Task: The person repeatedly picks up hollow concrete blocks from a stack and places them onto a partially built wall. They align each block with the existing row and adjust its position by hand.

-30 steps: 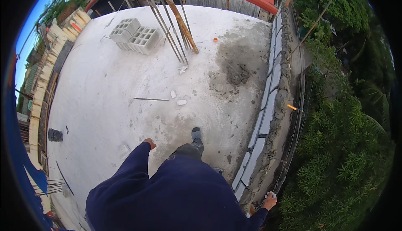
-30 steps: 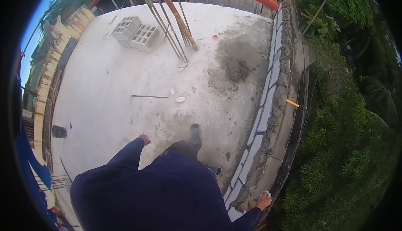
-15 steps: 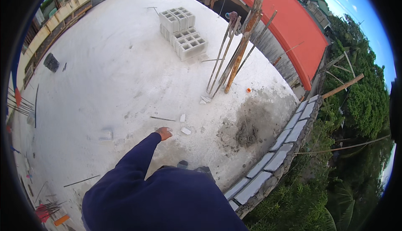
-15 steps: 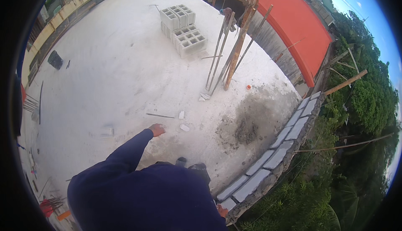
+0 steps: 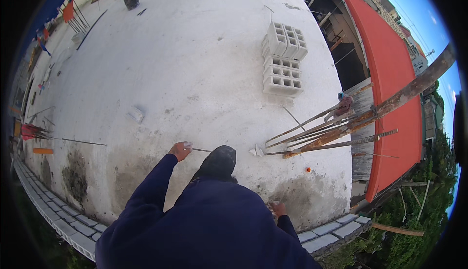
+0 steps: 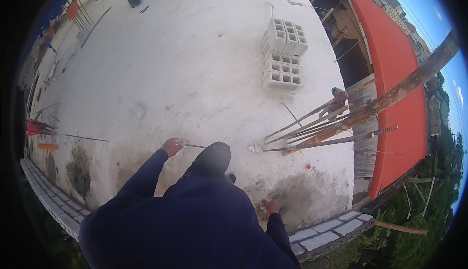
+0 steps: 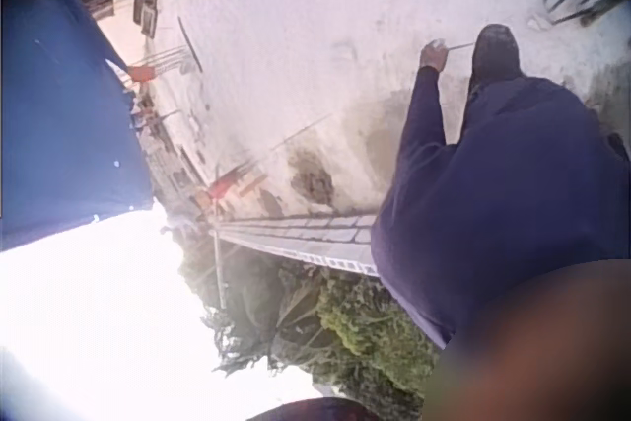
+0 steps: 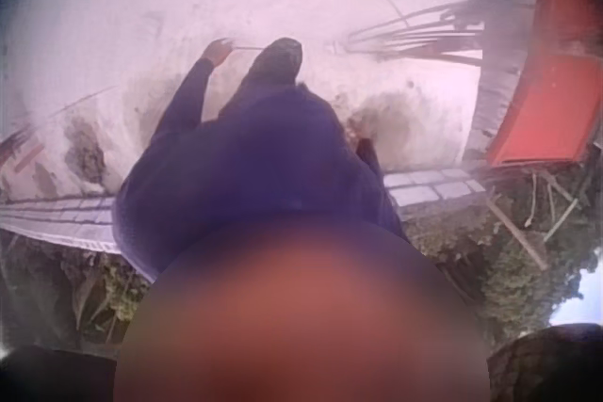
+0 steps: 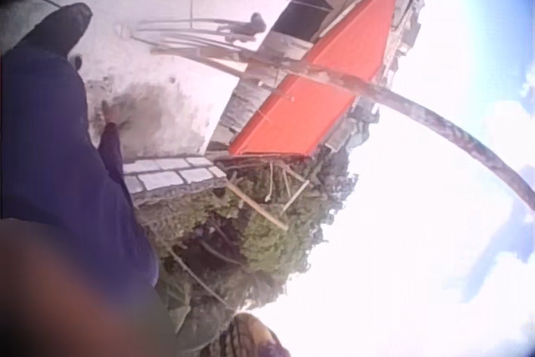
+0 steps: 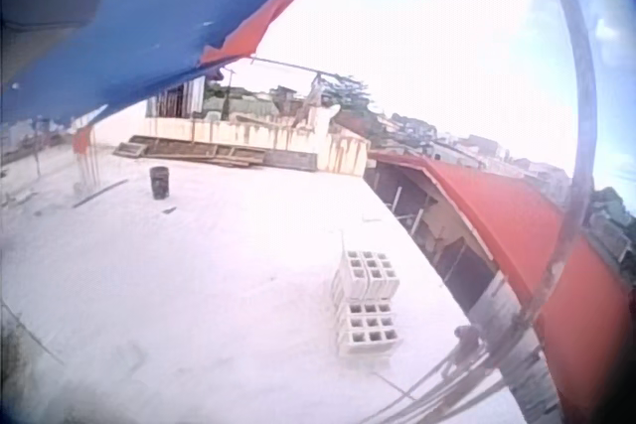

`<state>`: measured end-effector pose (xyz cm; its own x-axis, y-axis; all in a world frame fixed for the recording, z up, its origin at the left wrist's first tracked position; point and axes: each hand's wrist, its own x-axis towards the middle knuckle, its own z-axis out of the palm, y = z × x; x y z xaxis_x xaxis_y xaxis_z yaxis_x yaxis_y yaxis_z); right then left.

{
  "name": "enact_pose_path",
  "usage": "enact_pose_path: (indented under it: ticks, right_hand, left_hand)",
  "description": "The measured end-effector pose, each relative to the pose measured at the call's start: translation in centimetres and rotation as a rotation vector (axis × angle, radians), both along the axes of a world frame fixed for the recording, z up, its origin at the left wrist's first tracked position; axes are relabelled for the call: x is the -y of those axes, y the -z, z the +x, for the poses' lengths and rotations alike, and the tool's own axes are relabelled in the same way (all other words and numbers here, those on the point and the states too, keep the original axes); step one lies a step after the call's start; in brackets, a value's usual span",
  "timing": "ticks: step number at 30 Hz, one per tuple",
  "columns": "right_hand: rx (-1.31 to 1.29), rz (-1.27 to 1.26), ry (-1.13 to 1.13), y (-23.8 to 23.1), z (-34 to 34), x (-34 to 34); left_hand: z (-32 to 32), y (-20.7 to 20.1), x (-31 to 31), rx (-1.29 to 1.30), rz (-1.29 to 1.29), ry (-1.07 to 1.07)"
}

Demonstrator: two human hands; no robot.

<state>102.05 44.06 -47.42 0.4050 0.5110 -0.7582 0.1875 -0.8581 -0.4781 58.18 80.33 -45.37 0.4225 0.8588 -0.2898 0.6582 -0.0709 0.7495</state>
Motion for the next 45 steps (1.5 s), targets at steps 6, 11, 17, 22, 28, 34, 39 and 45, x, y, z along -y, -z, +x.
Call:
enact_pose_path:
  ticks: [6,11,17,22,28,34,39,45]
  right_hand:
    - [-0.210,0.504,0.079,-6.1,9.2,-33.6]
    - [-0.003,0.643,-0.078,-1.7,14.3,-51.1]
    - [0.443,0.286,-0.384,16.0,23.5,-64.1]
    - [0.617,0.080,-0.479,26.6,28.6,-71.2]
    - [0.617,-0.096,-0.314,33.5,31.5,-76.8]
    - [0.744,0.179,-0.367,38.2,34.2,-80.6]
    - [0.572,0.114,-0.376,41.5,32.7,-84.7]
    - [0.635,-0.025,-0.296,44.7,31.6,-85.6]
  left_hand:
    - [4.1,-0.7,-1.3,0.022,-0.174,-0.301]
    - [13.4,1.1,-9.4,0.012,-0.147,-0.293]
    - [24.2,5.3,-22.3,-0.087,-0.270,-0.368]
    - [27.6,9.6,-26.5,-0.212,-0.286,-0.342]
    - [30.7,15.6,-25.5,-0.341,-0.314,-0.319]
    - [32.6,17.3,-25.3,-0.479,-0.385,-0.258]
    - [32.9,18.0,-26.9,-0.502,-0.371,-0.137]
    - [31.6,18.2,-28.1,-0.511,-0.398,-0.046]
